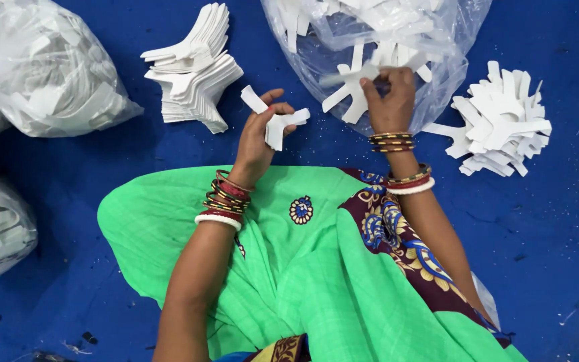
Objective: The person sorts and stacks white Y-shaped shoe components taken from plastic bags.
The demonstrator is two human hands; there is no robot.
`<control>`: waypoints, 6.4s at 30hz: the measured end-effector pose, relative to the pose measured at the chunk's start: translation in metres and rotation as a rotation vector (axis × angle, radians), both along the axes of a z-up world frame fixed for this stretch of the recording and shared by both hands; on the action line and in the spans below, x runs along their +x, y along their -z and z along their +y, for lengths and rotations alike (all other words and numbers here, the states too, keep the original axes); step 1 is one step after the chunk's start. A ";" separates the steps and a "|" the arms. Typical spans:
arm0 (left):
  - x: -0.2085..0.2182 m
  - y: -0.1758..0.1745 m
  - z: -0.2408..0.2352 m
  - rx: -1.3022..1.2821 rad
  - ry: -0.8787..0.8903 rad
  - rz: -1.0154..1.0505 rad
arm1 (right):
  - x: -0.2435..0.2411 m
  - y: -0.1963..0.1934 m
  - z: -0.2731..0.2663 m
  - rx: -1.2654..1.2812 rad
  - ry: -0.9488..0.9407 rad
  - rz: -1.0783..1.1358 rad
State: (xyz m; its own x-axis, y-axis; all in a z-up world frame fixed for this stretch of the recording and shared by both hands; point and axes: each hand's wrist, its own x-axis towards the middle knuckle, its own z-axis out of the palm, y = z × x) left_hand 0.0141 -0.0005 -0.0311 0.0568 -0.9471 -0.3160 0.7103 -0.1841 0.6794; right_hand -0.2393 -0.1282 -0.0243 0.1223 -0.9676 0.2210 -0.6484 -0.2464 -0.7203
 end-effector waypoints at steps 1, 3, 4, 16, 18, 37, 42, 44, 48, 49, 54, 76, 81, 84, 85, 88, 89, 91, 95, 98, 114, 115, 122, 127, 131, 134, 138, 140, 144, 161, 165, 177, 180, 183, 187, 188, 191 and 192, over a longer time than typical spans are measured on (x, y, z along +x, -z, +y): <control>0.001 -0.003 0.000 0.001 0.002 -0.003 | 0.000 -0.010 0.002 0.001 0.002 -0.003; 0.001 -0.007 0.001 -0.024 0.036 0.079 | -0.002 -0.031 0.009 -0.175 -0.056 0.094; 0.000 -0.009 -0.001 -0.027 0.036 0.080 | -0.003 -0.047 0.008 -0.178 -0.056 0.096; -0.004 -0.010 0.002 -0.042 0.237 0.066 | 0.043 -0.121 0.050 -0.024 -0.605 0.245; -0.008 0.004 0.004 -0.036 0.319 0.094 | 0.063 -0.109 0.063 -0.111 -0.683 0.339; -0.006 0.013 0.000 -0.071 0.152 0.201 | 0.070 -0.064 0.090 -0.141 -0.555 -0.191; 0.000 0.003 -0.001 -0.014 0.083 0.075 | 0.016 -0.027 0.053 -0.144 -0.157 0.350; -0.002 0.008 -0.002 -0.005 0.097 0.061 | 0.014 -0.032 0.053 -0.115 -0.129 0.376; -0.003 0.009 0.001 0.024 0.115 0.025 | 0.006 -0.018 0.050 -0.020 -0.068 0.362; -0.001 0.006 0.003 0.029 0.111 0.022 | 0.006 -0.015 0.047 -0.017 -0.073 0.359; -0.005 0.003 0.001 0.025 0.148 0.008 | -0.014 0.014 0.030 0.128 -0.076 0.165; -0.005 -0.007 -0.001 -0.050 0.125 0.141 | 0.010 -0.083 0.061 0.048 -0.061 0.137; -0.012 -0.031 -0.001 -0.152 0.128 0.241 | 0.047 -0.072 0.071 0.718 -0.051 -0.919; -0.012 -0.030 0.001 -0.202 0.107 0.242 | 0.077 -0.048 0.081 0.793 -0.060 -0.953; -0.011 -0.026 0.003 -0.200 0.108 0.238 | 0.080 -0.040 0.083 0.793 -0.059 -0.957; -0.011 -0.015 0.001 -0.241 0.107 0.244 | 0.077 -0.023 0.083 0.807 -0.055 -0.908; -0.009 -0.015 -0.001 -0.245 0.111 0.235 | 0.074 -0.020 0.080 0.777 -0.069 -0.783; -0.007 -0.013 -0.001 -0.245 0.117 0.229 | 0.060 -0.016 0.072 0.748 -0.078 -0.657; 0.002 -0.009 0.000 -0.235 0.050 0.261 | 0.036 -0.016 0.047 0.349 -0.089 -0.183; 0.003 -0.012 -0.002 -0.195 0.024 0.251 | 0.034 -0.024 0.043 -0.115 -0.121 0.237; 0.004 -0.001 -0.002 -0.139 0.000 0.076 | -0.177 -0.078 0.056 0.386 0.348 -0.683; 0.003 0.001 0.001 -0.141 -0.001 0.074 | -0.189 -0.072 0.061 0.384 0.345 -0.685; -0.002 0.008 -0.008 -0.093 -0.049 0.113 | -0.114 -0.029 0.019 0.124 0.168 -0.284; 0.001 0.005 -0.003 -0.128 -0.079 0.092 | -0.016 -0.032 -0.012 -0.187 0.003 0.070; 0.006 0.007 -0.004 -0.079 -0.084 0.083 | 0.001 -0.025 0.002 -0.252 -0.030 0.437; -0.001 0.003 -0.008 -0.091 -0.049 0.082 | -0.004 -0.014 0.020 -0.184 -0.083 0.432; -0.009 -0.003 -0.006 -0.053 0.016 0.069 | 0.009 -0.060 0.037 -0.180 -0.157 0.350; -0.011 -0.003 -0.006 -0.069 0.036 0.055 | 0.013 -0.082 0.033 -0.269 -0.216 0.278; -0.017 -0.010 -0.003 -0.094 0.073 0.097 | 0.020 -0.111 0.032 0.279 -0.289 -0.032; -0.013 -0.014 -0.006 -0.130 0.074 0.056 | 0.030 -0.221 0.033 0.215 -0.599 -0.343; -0.012 -0.014 -0.004 -0.106 0.082 0.044 | 0.037 -0.200 0.040 0.224 -0.553 -0.366; 0.000 -0.023 -0.005 -0.102 0.063 0.076 | -0.092 -0.166 0.007 0.044 -0.070 -0.344; 0.000 -0.029 -0.004 -0.075 0.081 0.083 | -0.124 -0.183 0.016 0.053 0.223 -0.089; -0.003 -0.028 -0.008 -0.057 0.098 0.078 | -0.139 -0.139 0.018 -0.237 0.248 0.436; -0.006 -0.019 -0.005 -0.066 0.124 0.059 | -0.082 -0.066 0.003 0.283 0.169 0.159; -0.004 -0.019 -0.006 -0.057 0.111 0.056 | -0.051 -0.069 -0.007 0.252 0.007 0.246; 0.000 -0.017 -0.003 -0.041 0.090 0.035 | -0.022 -0.005 -0.070 0.023 -0.184 0.500; 0.001 -0.017 -0.001 -0.036 0.092 0.025 | -0.022 0.029 -0.097 -0.175 -0.203 0.671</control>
State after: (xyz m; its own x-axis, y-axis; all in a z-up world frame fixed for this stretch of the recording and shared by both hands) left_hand 0.0147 -0.0014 -0.0144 -0.0384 -0.9587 -0.2818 0.7086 -0.2249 0.6688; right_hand -0.2614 -0.2248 -0.0535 0.4597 -0.8686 0.1850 -0.8664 -0.4844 -0.1215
